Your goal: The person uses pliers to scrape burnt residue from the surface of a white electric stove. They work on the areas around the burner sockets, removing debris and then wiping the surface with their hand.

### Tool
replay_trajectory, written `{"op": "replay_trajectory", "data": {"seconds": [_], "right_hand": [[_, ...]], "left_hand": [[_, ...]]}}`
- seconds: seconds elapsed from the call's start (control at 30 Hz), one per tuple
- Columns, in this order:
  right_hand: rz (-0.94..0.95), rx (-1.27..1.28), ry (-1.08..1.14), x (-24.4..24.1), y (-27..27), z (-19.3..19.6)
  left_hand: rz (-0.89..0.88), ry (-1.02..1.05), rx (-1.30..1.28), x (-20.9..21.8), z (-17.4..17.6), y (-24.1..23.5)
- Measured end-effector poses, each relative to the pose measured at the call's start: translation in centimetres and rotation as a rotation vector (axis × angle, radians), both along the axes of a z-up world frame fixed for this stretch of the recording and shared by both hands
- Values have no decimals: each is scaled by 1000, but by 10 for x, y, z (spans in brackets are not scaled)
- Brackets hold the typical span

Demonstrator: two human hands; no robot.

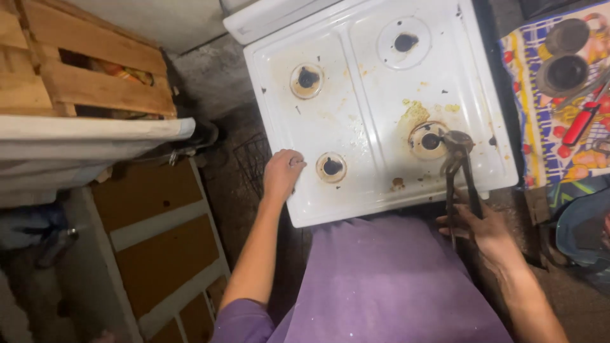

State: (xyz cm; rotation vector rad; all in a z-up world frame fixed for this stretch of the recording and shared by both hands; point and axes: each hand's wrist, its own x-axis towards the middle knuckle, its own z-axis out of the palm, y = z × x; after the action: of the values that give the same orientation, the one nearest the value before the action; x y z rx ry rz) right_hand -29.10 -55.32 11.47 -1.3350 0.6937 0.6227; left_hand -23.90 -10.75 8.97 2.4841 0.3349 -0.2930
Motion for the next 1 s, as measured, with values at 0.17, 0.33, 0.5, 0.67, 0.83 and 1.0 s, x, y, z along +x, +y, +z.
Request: {"op": "replay_trajectory", "data": {"seconds": [0.17,0.33,0.5,0.67,0.83,1.0], "right_hand": [[82,-26,26,9,13,12],[101,-49,70,17,21,29],[119,-80,69,23,28,51],[85,-65,65,13,20,36],[84,-64,71,8,19,43],[63,-49,54,0,15,33]], "left_hand": [[-49,146,18,-42,17,29],[-31,141,-7,-65,9,25],[-138,102,112,-85,-25,25],[-204,23,191,-84,-30,24],[-172,16,183,-80,-16,22],[-138,5,159,-86,-16,23]]}}
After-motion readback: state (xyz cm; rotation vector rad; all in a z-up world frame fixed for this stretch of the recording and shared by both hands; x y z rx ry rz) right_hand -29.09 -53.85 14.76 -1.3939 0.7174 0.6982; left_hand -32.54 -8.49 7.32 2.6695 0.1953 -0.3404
